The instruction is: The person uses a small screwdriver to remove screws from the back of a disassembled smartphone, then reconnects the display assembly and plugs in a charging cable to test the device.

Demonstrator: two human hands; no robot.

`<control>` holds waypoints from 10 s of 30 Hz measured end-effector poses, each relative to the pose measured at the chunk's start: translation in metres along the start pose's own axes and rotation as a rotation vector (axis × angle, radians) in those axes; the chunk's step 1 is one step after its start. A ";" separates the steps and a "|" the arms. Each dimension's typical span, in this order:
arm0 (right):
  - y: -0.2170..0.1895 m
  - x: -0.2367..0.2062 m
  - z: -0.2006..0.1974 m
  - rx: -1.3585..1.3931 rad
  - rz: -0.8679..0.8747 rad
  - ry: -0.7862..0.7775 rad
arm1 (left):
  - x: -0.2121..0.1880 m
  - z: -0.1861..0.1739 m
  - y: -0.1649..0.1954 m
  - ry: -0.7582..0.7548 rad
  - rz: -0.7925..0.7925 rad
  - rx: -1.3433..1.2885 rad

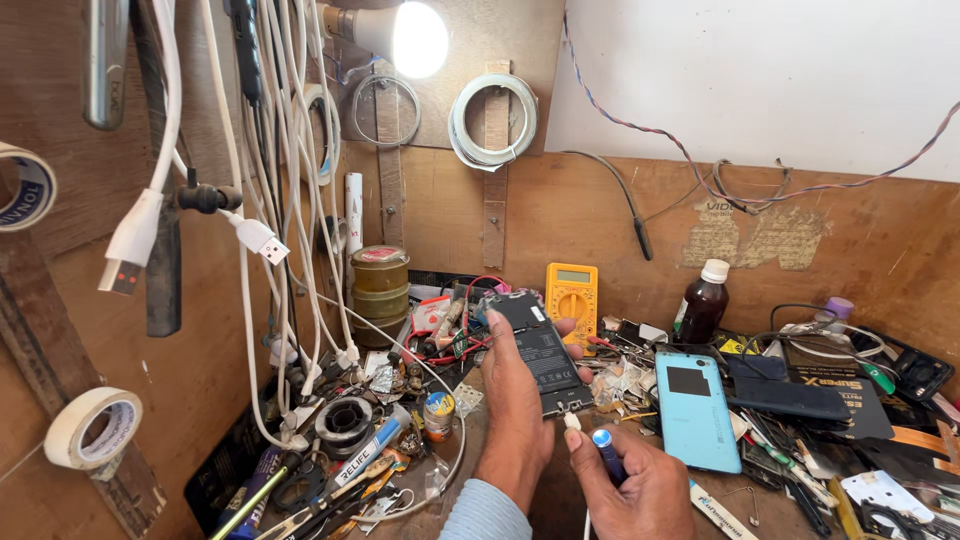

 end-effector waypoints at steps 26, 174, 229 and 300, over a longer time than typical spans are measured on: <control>0.055 0.012 -0.005 0.121 0.241 -0.100 | -0.010 0.006 0.027 -0.095 -0.044 -0.075; -0.037 0.032 -0.051 0.490 -0.235 0.210 | -0.045 -0.040 -0.030 -0.248 -0.225 0.232; -0.043 0.012 -0.038 0.213 -0.371 0.243 | -0.050 -0.042 -0.024 -0.203 -0.271 0.385; -0.027 0.025 -0.033 0.439 -0.202 0.052 | -0.050 -0.059 -0.035 -0.185 -0.217 0.398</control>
Point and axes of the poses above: each hand's wrist, its own x-axis towards the middle knuckle, its own z-axis out of the palm, y = z × x, the point moved 3 cm from there along x, towards the middle knuckle, and after that the axes turned 12 degrees about z, right-handed, at the moved point
